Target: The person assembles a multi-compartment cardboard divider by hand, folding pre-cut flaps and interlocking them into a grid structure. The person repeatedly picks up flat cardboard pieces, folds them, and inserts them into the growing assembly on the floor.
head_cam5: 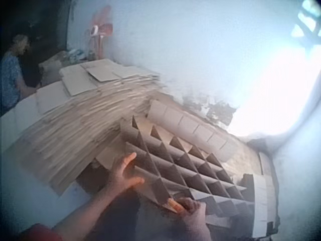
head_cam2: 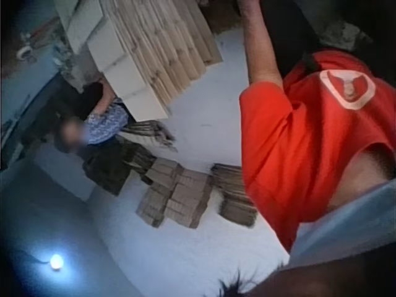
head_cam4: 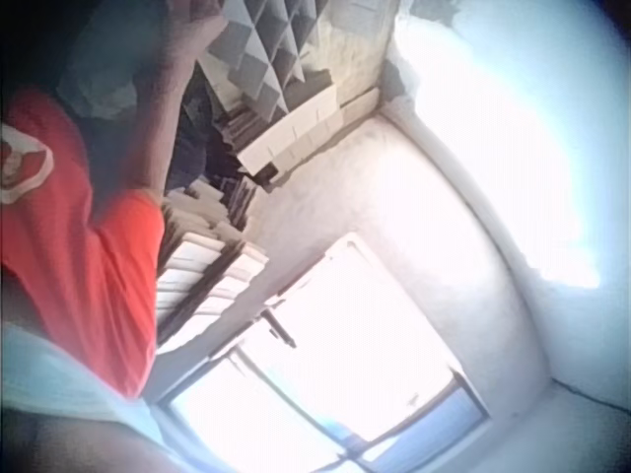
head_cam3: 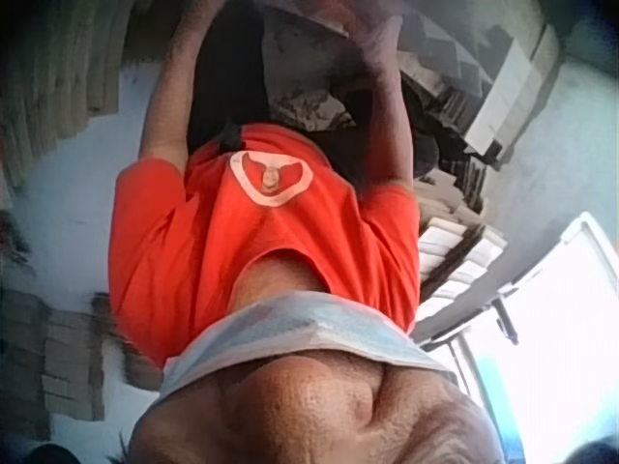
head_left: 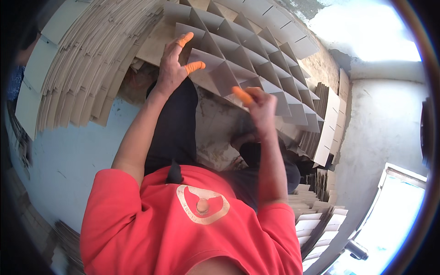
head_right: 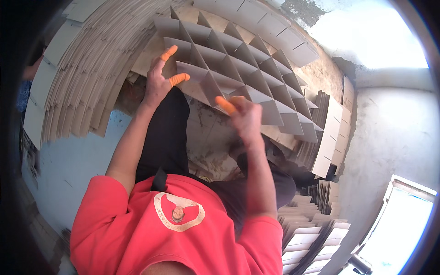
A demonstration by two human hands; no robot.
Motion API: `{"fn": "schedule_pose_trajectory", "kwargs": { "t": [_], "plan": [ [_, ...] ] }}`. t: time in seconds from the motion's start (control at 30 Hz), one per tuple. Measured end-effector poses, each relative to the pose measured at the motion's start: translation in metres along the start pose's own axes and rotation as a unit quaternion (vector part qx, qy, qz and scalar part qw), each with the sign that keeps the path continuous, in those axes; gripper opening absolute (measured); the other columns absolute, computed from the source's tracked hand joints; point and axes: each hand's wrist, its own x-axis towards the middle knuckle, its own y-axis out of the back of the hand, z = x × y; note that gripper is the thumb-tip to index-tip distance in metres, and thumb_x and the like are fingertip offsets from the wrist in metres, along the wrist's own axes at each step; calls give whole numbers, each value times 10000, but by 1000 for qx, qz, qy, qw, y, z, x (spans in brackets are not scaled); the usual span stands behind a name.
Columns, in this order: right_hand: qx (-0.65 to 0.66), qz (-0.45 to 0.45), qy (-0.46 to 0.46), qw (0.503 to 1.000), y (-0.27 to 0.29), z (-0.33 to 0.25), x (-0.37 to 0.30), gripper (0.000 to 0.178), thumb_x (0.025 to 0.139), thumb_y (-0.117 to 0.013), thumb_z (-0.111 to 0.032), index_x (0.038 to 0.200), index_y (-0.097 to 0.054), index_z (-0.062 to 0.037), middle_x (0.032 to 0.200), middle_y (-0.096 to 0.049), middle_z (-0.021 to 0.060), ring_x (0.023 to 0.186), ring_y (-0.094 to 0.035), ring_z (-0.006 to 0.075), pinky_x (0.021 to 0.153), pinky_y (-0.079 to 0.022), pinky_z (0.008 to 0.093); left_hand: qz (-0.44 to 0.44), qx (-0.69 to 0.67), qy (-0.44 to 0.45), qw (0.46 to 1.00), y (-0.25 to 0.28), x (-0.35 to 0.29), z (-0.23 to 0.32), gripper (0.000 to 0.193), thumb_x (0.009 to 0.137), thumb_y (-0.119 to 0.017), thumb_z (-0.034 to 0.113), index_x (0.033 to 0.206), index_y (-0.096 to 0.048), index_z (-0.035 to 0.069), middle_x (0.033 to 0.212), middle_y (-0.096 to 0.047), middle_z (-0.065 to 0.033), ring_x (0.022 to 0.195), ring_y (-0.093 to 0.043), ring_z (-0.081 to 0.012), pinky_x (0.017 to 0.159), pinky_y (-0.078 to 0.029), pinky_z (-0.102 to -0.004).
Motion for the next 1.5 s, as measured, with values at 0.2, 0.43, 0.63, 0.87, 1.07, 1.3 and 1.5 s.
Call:
{"fn": "schedule_pose_trajectory", "kwargs": {
  "t": [0.2, 0.43, 0.63, 0.87, 1.07, 1.3, 1.5],
  "plan": [
    [-302, 268, 114, 908, 94, 10, 66, 541, 846, -639, -415, 1162, -560, 17, 1077, -620, 219, 988, -601, 348, 827, -473, 404, -45, 170, -234, 956, -15, 12, 42, 796, 610, -792, 188, 1324, -472, 41, 1331, -479, -96, 1269, -400, -315, 1042, -368, -434],
    [-322, -23, -110, 940, 147, 50, 112, 798, 844, -507, -624, 1300, -434, 28, 1094, -615, 232, 1085, -560, 364, 914, -413, 435, -119, 259, -290, 913, -55, 72, 11, 864, 576, -812, 197, 1341, -439, 50, 1354, -459, -95, 1319, -335, -334, 1074, -310, -484],
    [-267, -53, 75, 959, 90, 36, 82, 497, 818, -658, -331, 1167, -547, 5, 875, -642, 262, 890, -616, 396, 765, -475, 428, -198, 244, -311, 897, -86, 141, -30, 556, 689, -736, 216, 1198, -556, 83, 1177, -593, -85, 1239, -433, -307, 1008, -372, -425],
    [-295, -43, 120, 947, 85, 44, 80, 221, 789, -606, -29, 993, -522, -3, 779, -635, 227, 773, -618, 415, 671, -471, 463, -401, 210, -141, 881, -90, 173, -10, 344, 685, -692, 116, 1017, -611, 79, 802, -624, -145, 891, -579, -318, 769, -425, -401],
    [-273, -35, 55, 960, 84, 61, 89, 212, 732, -688, -54, 857, -538, 30, 839, -643, 235, 807, -615, 410, 675, -474, 445, -425, 264, -165, 850, -116, 185, -16, 301, 639, -665, 98, 921, -591, 25, 910, -590, -143, 881, -532, -330, 743, -420, -412],
    [-211, -18, 18, 977, 97, 27, 57, 209, 698, -719, -46, 817, -566, 32, 810, -640, 243, 775, -636, 373, 668, -482, 395, -412, 145, -202, 876, -99, 188, 23, 287, 573, -668, 52, 851, -610, 12, 760, -576, -140, 778, -569, -319, 657, -438, -393],
    [-3, -104, -35, 994, 145, 2, 44, 310, 648, -788, -99, 894, -645, 23, 730, -639, 77, 682, -588, 144, 659, -481, 310, -521, 145, -135, 830, -66, 218, 122, 273, 518, -680, 44, 774, -622, -33, 659, -603, -128, 624, -587, -229, 546, -428, -362]
  ]
}}
